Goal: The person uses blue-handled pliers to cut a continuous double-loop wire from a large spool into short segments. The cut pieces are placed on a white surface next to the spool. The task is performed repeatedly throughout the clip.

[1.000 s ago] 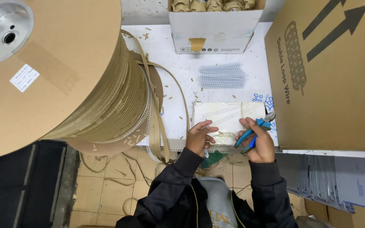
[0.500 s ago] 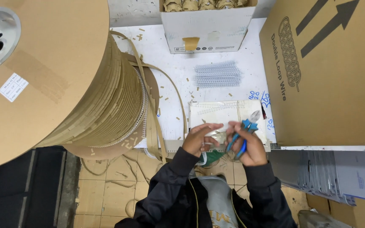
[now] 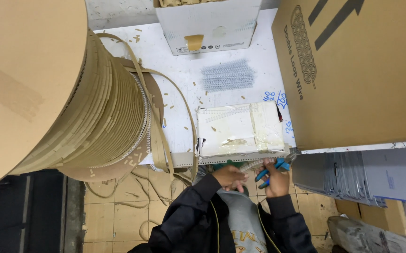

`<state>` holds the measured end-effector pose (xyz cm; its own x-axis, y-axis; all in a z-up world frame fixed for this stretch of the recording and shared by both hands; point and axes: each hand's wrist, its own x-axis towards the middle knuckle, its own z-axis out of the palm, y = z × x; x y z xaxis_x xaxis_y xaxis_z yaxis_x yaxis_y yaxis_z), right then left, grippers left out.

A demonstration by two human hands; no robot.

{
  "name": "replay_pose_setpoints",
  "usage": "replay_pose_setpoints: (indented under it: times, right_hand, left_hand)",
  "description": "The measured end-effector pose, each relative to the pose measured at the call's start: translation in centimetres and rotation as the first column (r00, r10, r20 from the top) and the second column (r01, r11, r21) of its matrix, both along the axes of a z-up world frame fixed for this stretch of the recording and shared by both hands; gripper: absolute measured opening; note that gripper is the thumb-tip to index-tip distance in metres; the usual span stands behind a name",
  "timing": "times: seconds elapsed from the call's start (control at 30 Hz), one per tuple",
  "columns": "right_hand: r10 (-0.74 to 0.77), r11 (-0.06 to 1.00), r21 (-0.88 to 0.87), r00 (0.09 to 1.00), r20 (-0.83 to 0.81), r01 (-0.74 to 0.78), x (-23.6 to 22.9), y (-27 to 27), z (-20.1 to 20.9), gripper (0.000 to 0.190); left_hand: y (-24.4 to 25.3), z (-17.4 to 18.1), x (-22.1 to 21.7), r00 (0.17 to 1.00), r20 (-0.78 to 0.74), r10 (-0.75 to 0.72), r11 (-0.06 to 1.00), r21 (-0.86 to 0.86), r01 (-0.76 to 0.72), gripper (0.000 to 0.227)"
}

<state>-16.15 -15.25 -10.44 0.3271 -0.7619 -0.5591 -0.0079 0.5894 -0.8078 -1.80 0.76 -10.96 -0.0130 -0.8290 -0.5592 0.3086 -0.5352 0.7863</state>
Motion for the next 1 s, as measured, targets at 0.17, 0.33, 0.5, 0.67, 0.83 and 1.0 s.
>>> replay_pose_setpoints:
  times: [0.17,0.33,0.5,0.67,0.83,1.0]
  right_hand:
    - [-0.132,0.990,-0.040,0.991,0.005,0.132,-0.9,-3.8,-5.6,0.017]
    - [-0.174,0.985,-0.019,0.985,-0.010,0.174,-0.8,-4.3,-6.2,0.018]
    - [-0.191,0.981,0.044,0.981,0.025,0.190,-1.1,-4.7,-6.9,0.022]
    - [-0.191,0.981,0.023,0.981,0.021,0.190,-1.1,-4.5,-7.4,0.023]
    - [0.011,0.999,-0.040,0.998,-0.057,-0.013,-2.3,-1.6,-6.5,0.027]
    - [0.704,0.645,-0.156,0.661,-0.260,-0.748,-3.2,2.1,-9.2,0.023]
  left_hand:
    - [2.4,-1.1,1.0,0.996,-0.076,0.046,0.996,0.083,-0.039,0.033]
    - [3.6,-4.4,0.7,0.934,-0.170,0.315,0.948,0.102,-0.302,0.041]
    - [3.0,-5.5,0.7,0.846,-0.179,0.503,0.864,0.125,-0.487,0.042]
    - [1.9,-4.2,-0.4,0.779,-0.078,0.622,0.771,0.233,-0.593,0.048]
    - [1.0,-4.8,-1.0,0.740,-0.015,0.672,0.713,0.283,-0.642,0.048]
    - [0.0,0.6,-1.8,0.671,-0.138,0.729,0.673,0.326,-0.664,0.040]
